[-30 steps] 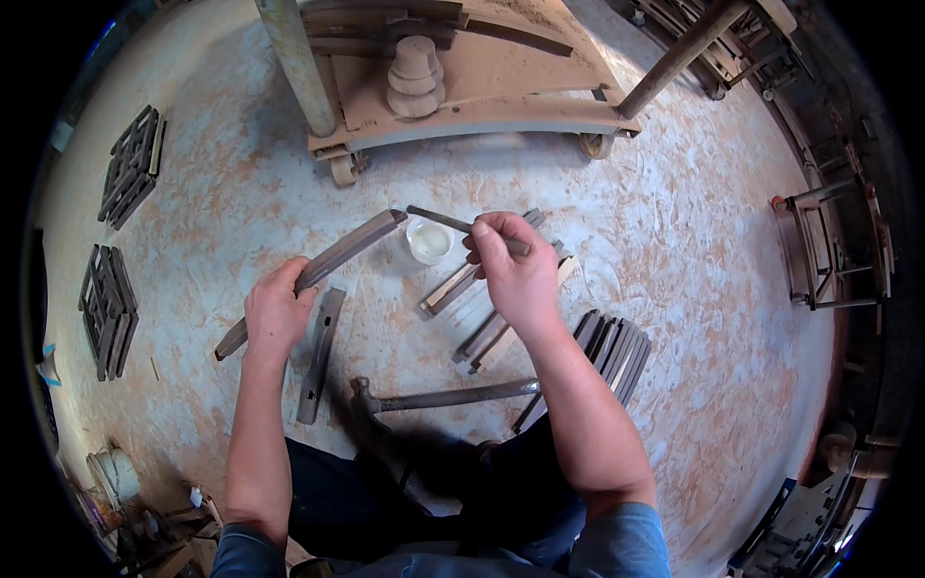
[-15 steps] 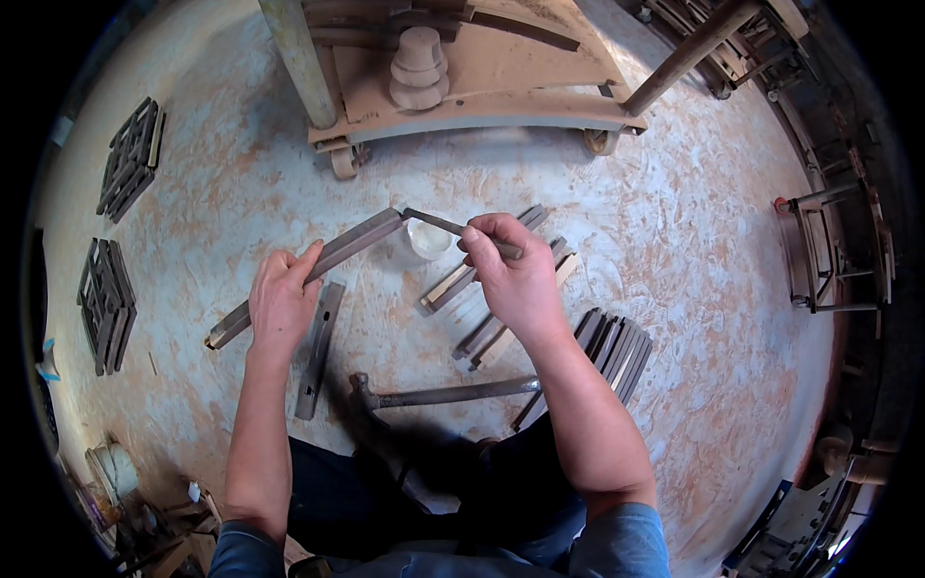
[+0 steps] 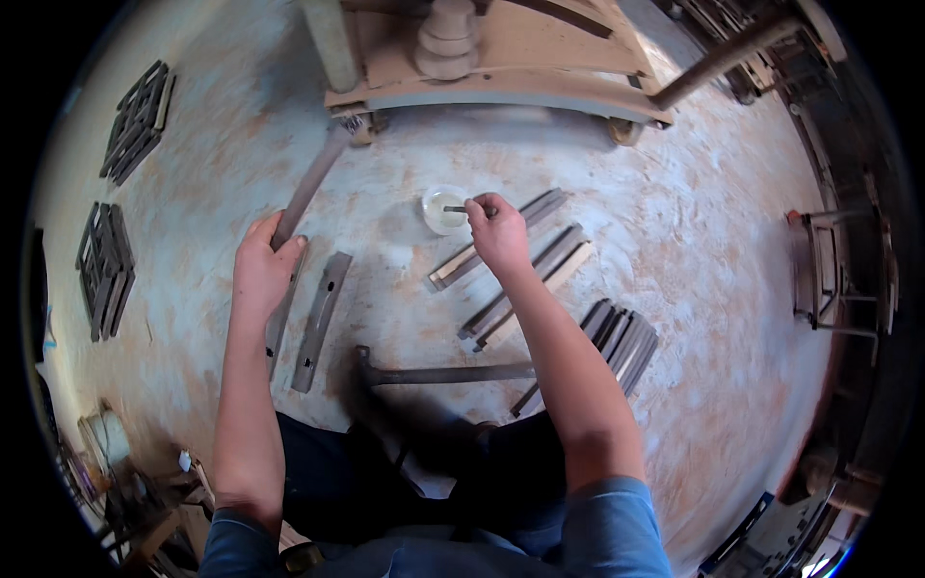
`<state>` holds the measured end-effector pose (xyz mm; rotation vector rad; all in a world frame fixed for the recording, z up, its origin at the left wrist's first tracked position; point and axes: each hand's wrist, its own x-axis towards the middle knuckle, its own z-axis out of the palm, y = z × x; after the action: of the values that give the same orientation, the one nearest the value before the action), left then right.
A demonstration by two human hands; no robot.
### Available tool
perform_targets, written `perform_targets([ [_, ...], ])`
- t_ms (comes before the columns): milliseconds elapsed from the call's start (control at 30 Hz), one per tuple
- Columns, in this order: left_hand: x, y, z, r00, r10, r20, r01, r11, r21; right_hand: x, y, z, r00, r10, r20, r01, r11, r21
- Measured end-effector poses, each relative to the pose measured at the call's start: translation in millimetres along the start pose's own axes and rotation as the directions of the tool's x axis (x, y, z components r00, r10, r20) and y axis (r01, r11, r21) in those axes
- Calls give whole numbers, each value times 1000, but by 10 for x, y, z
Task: The person pours a liquid from a white bottle into a small container, then uses a brush to apply the liquid to wooden pieces. They assemble the pieces into a frame-like structure using a hammer to secure joints.
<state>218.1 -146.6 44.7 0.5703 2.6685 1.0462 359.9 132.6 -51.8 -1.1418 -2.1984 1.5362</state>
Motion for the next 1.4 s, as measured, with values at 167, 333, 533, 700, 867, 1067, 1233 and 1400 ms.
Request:
perform_targets([
  [167,48,-187,-212,963,-216,163,271,784,-558,88,488,323,931,345,120,-363,838,406],
  [333,56,-354,-446,943,-280,178,288,426,-857,-30,718,186,878,443,179,-475,764,436],
  [533,174,-540,-505,941,-299,159,222,189,-957,-270,811,-31,937,349,-26,-349,937,1],
  [700,261,-623,-388,934,-354,49,202,411,-889,-1273,1042,495,809,2,587,368,778,-510],
  [867,299,-653,-358,899,-413,-146,259,770,-584,-2150,1105,913,714,234,660,516,460,-722],
  [1067,265,-621,-443,897,-408,-170,342,884,-319,-2052,1516,984,797,222,562,490,308,-816],
  [1233,241,-728,-431,913,-370,-171,299,893,-335,-2010,1432,900,743,225,630,521,397,-756],
  [1400,259,-748,-400,917,-361,-171,295,900,-321,-1999,1214,717,671,289,683,460,560,-689],
])
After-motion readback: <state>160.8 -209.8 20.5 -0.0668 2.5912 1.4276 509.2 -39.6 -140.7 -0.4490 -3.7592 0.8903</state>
